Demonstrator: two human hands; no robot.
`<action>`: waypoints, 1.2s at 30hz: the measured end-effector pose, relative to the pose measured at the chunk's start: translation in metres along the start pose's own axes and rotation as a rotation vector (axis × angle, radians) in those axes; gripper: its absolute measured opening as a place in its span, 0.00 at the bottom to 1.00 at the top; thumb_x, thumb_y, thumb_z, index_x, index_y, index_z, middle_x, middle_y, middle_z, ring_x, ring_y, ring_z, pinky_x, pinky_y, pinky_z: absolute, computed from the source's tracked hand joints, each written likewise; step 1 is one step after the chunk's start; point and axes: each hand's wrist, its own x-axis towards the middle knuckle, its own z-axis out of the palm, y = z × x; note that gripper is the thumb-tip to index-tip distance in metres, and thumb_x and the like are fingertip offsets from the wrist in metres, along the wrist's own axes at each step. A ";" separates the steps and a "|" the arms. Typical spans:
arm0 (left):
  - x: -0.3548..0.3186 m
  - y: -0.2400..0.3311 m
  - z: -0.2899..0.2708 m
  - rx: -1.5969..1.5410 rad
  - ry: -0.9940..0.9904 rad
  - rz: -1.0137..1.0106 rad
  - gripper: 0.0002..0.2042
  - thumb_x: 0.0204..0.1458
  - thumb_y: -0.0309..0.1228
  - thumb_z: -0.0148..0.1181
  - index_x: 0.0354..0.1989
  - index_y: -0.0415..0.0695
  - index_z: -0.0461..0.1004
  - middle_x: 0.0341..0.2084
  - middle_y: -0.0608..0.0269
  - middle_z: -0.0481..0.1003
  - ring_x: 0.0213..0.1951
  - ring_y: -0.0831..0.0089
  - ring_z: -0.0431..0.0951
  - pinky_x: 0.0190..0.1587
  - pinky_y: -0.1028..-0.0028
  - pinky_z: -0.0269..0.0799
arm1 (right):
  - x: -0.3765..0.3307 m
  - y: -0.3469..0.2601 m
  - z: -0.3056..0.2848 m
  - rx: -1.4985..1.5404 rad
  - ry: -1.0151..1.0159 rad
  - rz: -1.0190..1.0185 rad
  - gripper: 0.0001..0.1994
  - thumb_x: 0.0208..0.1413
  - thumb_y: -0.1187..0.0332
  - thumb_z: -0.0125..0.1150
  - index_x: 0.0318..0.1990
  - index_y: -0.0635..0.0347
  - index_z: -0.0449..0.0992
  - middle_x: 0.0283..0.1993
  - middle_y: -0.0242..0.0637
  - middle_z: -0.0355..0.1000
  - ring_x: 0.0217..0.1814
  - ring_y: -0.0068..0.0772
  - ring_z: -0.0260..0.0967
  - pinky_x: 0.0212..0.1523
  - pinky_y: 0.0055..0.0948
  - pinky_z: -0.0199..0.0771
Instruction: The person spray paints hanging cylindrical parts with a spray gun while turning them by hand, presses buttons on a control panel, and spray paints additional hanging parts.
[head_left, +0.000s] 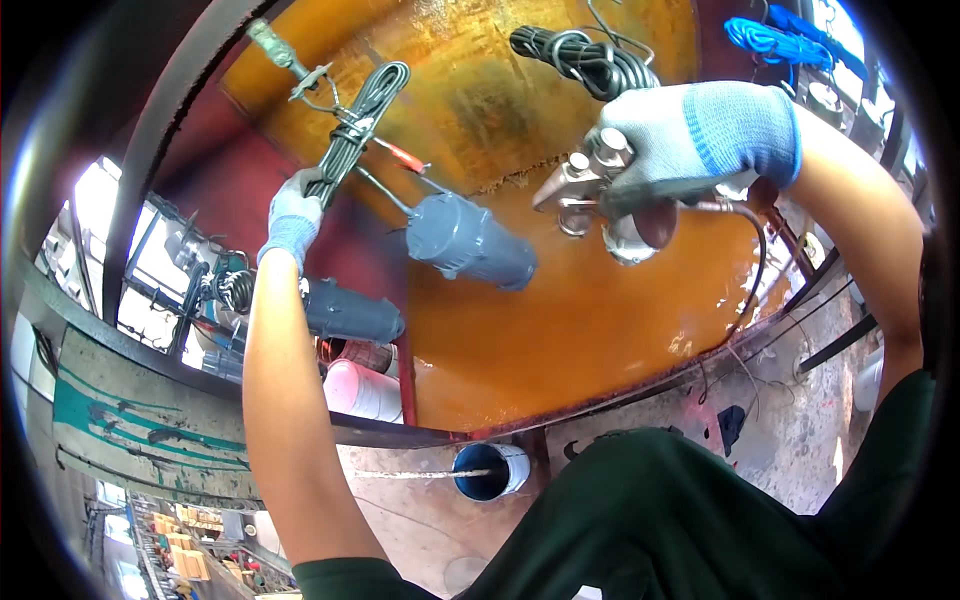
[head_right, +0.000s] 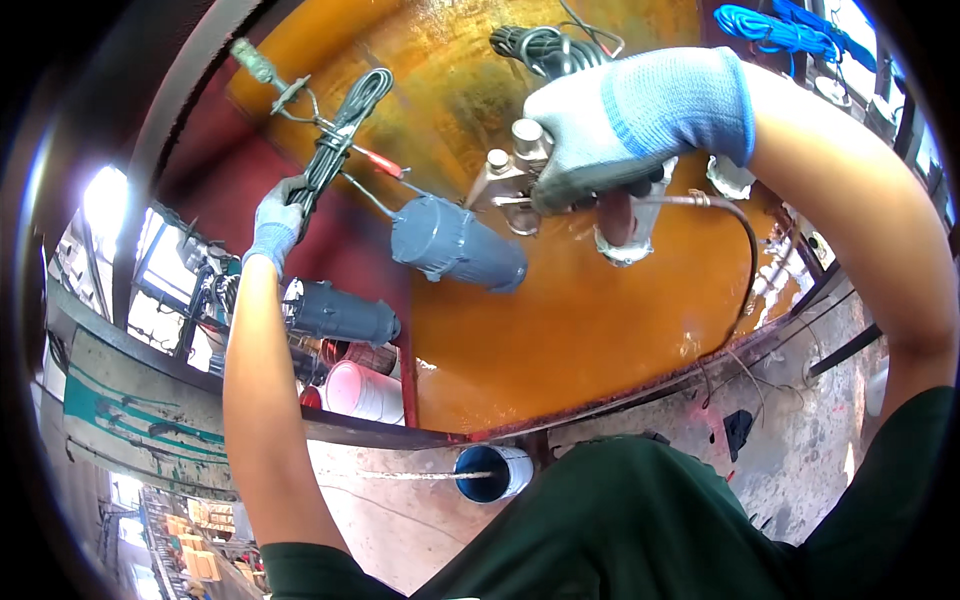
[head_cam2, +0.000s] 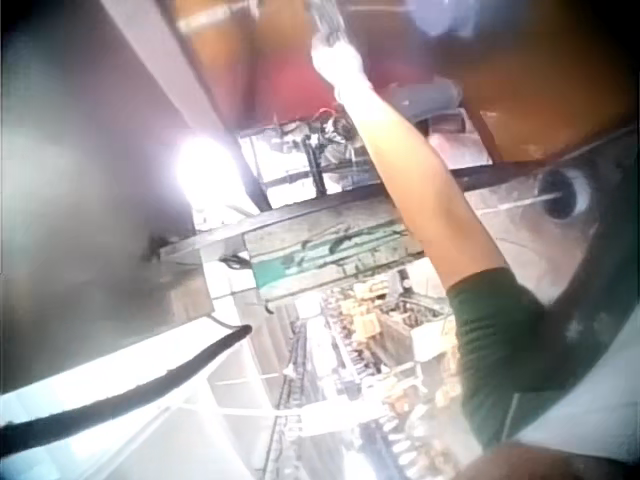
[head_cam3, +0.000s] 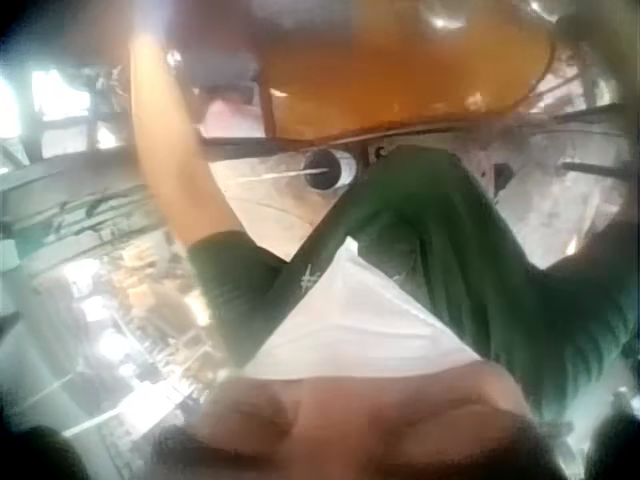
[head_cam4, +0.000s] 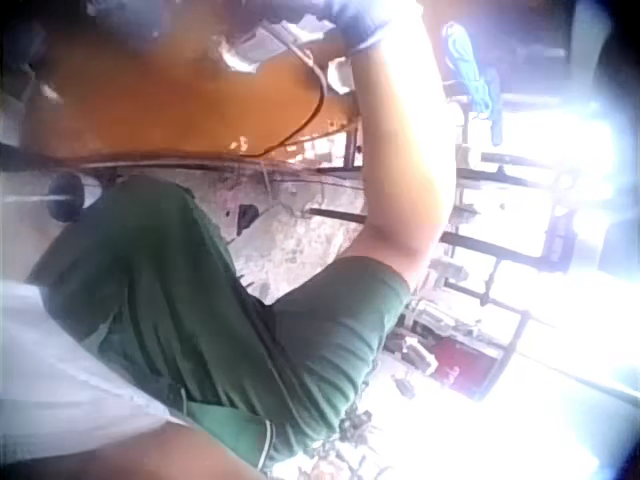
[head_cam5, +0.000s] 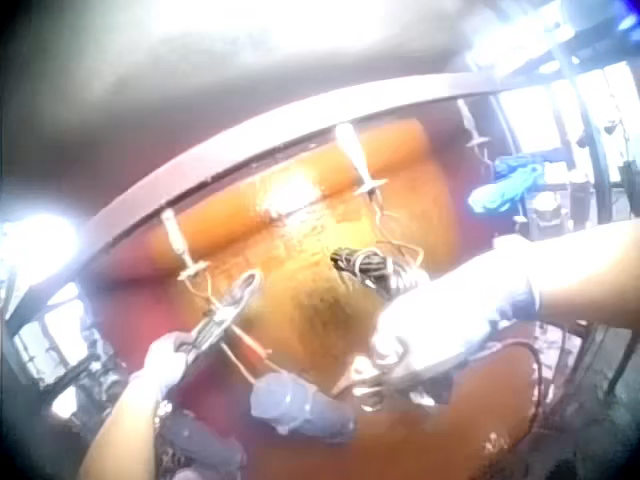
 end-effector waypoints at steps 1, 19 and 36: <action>0.003 -0.004 -0.001 -0.056 -0.022 -0.015 0.18 0.56 0.19 0.54 0.52 0.47 0.83 0.43 0.53 0.85 0.45 0.64 0.84 0.52 0.67 0.77 | -0.004 0.008 0.006 0.022 -0.031 0.038 0.18 0.62 0.54 0.65 0.39 0.64 0.85 0.27 0.40 0.82 0.29 0.32 0.82 0.33 0.36 0.81; 0.004 -0.002 -0.005 0.194 0.214 0.225 0.19 0.64 0.29 0.58 0.64 0.43 0.76 0.59 0.46 0.77 0.61 0.49 0.76 0.66 0.57 0.70 | -0.005 0.106 0.082 0.533 0.248 -0.229 0.22 0.71 0.60 0.56 0.69 0.48 0.75 0.27 0.31 0.78 0.23 0.19 0.74 0.24 0.24 0.77; -0.061 0.176 -0.015 -0.223 0.048 0.316 0.20 0.71 0.37 0.58 0.65 0.39 0.76 0.60 0.48 0.76 0.63 0.59 0.76 0.67 0.65 0.69 | -0.004 0.085 0.030 0.402 0.192 -0.173 0.15 0.68 0.56 0.64 0.50 0.57 0.81 0.27 0.34 0.81 0.27 0.24 0.80 0.28 0.28 0.83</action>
